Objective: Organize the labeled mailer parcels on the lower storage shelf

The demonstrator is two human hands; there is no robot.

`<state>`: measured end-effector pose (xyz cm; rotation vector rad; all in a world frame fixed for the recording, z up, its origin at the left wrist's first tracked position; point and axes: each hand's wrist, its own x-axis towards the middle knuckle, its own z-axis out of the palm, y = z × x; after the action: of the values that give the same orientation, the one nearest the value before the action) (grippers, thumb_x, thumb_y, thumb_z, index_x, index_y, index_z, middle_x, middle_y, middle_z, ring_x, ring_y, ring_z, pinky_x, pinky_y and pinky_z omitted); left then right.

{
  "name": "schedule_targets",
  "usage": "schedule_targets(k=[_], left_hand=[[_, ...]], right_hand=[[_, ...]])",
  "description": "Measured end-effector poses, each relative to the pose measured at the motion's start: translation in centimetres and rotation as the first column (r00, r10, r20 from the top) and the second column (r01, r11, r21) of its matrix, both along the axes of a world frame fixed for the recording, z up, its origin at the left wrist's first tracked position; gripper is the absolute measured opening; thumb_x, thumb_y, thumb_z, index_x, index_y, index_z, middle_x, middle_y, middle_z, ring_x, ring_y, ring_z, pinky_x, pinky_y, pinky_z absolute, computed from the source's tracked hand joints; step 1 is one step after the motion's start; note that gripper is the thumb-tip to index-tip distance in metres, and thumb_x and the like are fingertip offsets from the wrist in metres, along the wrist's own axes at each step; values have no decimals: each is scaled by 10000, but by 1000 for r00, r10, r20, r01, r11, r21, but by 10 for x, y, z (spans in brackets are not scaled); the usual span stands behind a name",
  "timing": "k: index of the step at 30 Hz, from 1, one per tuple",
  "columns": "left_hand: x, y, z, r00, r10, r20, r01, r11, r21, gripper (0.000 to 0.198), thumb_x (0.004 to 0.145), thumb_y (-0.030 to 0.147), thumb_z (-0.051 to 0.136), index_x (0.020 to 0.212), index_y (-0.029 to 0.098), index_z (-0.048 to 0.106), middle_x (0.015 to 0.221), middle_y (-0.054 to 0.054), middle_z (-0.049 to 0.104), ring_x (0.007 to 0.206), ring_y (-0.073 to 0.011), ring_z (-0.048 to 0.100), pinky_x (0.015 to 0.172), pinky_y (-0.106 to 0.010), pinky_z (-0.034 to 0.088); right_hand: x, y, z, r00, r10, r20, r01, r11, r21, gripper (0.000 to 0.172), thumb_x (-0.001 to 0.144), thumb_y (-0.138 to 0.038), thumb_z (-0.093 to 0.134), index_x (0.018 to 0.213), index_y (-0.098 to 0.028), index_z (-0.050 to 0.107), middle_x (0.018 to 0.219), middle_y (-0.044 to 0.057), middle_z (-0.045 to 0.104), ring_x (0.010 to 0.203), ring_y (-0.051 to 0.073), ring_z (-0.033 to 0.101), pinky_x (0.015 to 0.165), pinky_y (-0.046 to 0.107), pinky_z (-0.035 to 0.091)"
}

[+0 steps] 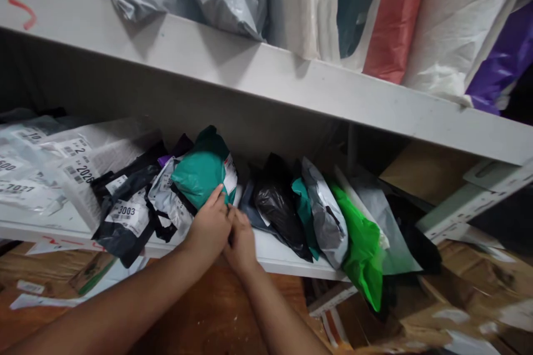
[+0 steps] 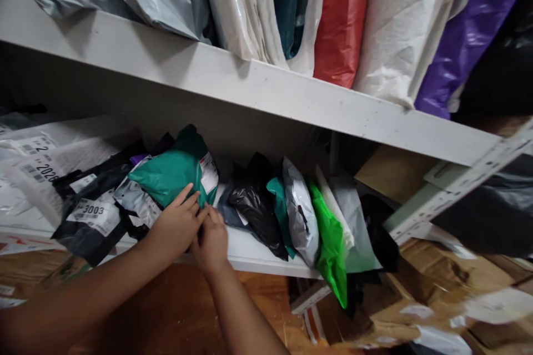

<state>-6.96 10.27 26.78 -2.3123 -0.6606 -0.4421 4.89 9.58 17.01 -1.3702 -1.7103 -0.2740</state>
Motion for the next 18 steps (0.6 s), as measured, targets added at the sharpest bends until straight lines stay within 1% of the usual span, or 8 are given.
schedule_targets(k=[2, 4, 6, 9, 13, 15, 17, 18], left_hand=[[9, 14, 0, 988, 119, -95, -131, 983, -127, 286, 786, 130, 488, 891, 133, 753, 872, -114, 715, 999, -285, 628, 1121, -513, 300], [10, 21, 1, 983, 155, -98, -169, 973, -159, 253, 793, 139, 513, 818, 162, 764, 880, -112, 707, 1003, -282, 613, 1141, -544, 237], [9, 21, 2, 983, 162, -83, -173, 974, -147, 240, 791, 143, 528, 803, 169, 766, 871, -112, 705, 1015, -281, 597, 1146, -554, 211], [10, 16, 6, 977, 182, -107, -199, 964, -177, 243, 793, 149, 528, 814, 172, 769, 880, -111, 708, 1028, -277, 581, 1160, -549, 181], [20, 9, 5, 976, 167, -143, -204, 930, -306, 268, 801, 153, 506, 829, 166, 772, 908, -127, 712, 1057, -279, 568, 1175, -539, 158], [25, 8, -1, 991, 121, -62, -136, 920, -367, 287, 828, 186, 485, 873, 128, 762, 908, -133, 707, 1045, -274, 575, 1173, -517, 185], [27, 9, -10, 980, 100, 171, -31, 930, -366, 363, 864, 258, 461, 1045, 56, 703, 983, -154, 690, 1052, -270, 571, 1158, -490, 238], [27, 9, -15, 945, 86, 315, 26, 942, -334, 447, 876, 310, 455, 1150, 6, 634, 1048, -179, 668, 1076, -276, 558, 1147, -483, 263]], right_hand=[[22, -12, 4, 984, -157, 88, 151, 986, 70, 356, 767, -143, 500, 1109, -148, 600, 1124, 128, 618, 1045, 256, 540, 905, 407, 472], [45, -17, 6, 953, -269, 138, 255, 960, 111, 354, 762, -151, 501, 1100, -124, 603, 1103, 160, 622, 1016, 284, 536, 844, 432, 472], [63, -16, 8, 962, -250, 106, 240, 965, 104, 298, 742, -172, 512, 1011, -140, 639, 1049, 152, 652, 951, 283, 557, 788, 414, 469], [79, -10, 10, 976, -199, -91, 208, 972, 107, 170, 743, -167, 483, 801, -186, 641, 883, 86, 685, 837, 231, 586, 748, 354, 459], [83, -10, 15, 892, -244, -381, 328, 928, 174, 133, 817, -278, 502, 767, -173, 566, 779, 60, 661, 754, 187, 591, 719, 307, 460], [76, -11, 19, 849, -199, -489, 322, 929, 183, 217, 811, -366, 542, 707, -179, 511, 732, 46, 637, 718, 172, 584, 700, 291, 465], [59, -9, 23, 826, -121, -551, 254, 952, 173, 275, 785, -416, 571, 674, -183, 478, 698, 26, 609, 686, 154, 575, 681, 276, 473], [46, -7, 26, 821, -83, -565, 211, 964, 165, 292, 780, -430, 578, 670, -184, 466, 683, 13, 593, 662, 142, 566, 658, 264, 475]])
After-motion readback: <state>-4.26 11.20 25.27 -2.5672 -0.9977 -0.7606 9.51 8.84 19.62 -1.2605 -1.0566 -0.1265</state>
